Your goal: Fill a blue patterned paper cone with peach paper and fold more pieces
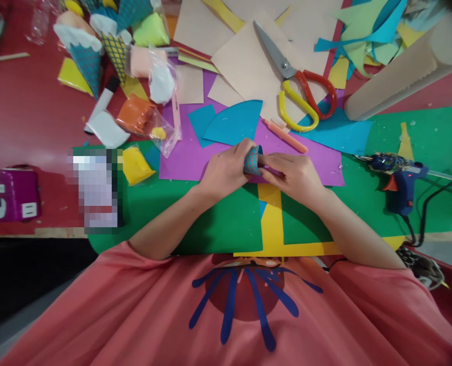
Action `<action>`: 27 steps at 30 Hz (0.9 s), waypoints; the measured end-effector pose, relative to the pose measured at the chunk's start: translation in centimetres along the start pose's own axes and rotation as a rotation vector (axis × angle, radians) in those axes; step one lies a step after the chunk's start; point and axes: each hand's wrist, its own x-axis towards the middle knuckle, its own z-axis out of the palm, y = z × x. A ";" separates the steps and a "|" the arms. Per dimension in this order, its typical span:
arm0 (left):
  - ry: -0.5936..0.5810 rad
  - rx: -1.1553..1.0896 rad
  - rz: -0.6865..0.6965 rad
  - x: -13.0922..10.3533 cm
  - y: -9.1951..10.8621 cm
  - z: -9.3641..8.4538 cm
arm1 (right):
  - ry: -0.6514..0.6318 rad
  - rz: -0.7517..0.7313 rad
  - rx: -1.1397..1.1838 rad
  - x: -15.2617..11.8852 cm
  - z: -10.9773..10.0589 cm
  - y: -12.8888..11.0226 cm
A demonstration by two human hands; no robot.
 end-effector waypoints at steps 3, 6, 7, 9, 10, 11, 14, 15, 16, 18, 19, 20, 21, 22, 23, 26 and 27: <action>-0.060 0.034 -0.036 0.0 0.4 -0.4 | -0.027 0.068 0.058 0.2 -0.6 -0.2; -0.092 0.034 -0.042 -0.2 0.6 -0.5 | -0.033 0.140 0.087 0.3 -0.7 -0.5; -0.099 0.022 -0.044 -0.2 0.7 -0.4 | -0.032 0.155 0.087 0.2 -0.5 -0.6; -0.112 -0.019 -0.045 -0.4 0.8 -0.2 | -0.019 0.181 0.085 0.2 -0.1 -0.6; -0.114 -0.048 -0.042 -0.4 0.8 -0.1 | -0.006 0.191 0.085 0.2 0.2 -0.6; -0.113 -0.084 -0.036 -0.4 0.8 -0.1 | 0.010 0.196 0.086 0.2 0.3 -0.6; -0.092 -0.226 0.019 -0.4 0.8 0.0 | 0.047 0.187 0.098 0.4 0.2 -0.7; -0.087 -0.272 0.046 -0.3 0.7 -0.1 | 0.041 0.185 0.115 0.5 -0.2 -0.9; -0.086 -0.315 0.075 -0.2 0.7 -0.2 | 0.020 0.194 0.143 0.5 -0.7 -1.3; -0.087 -0.397 0.131 -0.1 0.5 -0.4 | -0.032 0.249 0.232 0.1 -2.2 -2.2; -0.085 -0.443 0.155 0.0 0.4 -0.5 | -0.058 0.299 0.281 -0.4 -3.2 -2.7; -0.076 -0.494 0.182 0.0 0.3 -0.6 | -0.058 0.340 0.312 -1.2 -4.3 -3.1; -0.063 -0.548 0.211 0.0 0.2 -0.7 | -0.010 0.395 0.307 -2.3 -5.5 -3.4; -0.043 -0.598 0.245 0.1 0.1 -0.8 | 0.066 0.452 0.267 -3.6 -6.8 -3.4; -0.020 -0.638 0.282 0.1 -0.1 -0.9 | 0.155 0.516 0.159 -5.2 -8.2 -3.2; 0.049 -0.706 0.394 0.1 -0.4 -1.2 | 0.292 0.794 -0.486 -10.3 -12.1 -1.3; 0.068 -0.716 0.419 0.1 -0.4 -1.3 | 0.249 0.952 -0.626 -11.9 -13.1 -0.5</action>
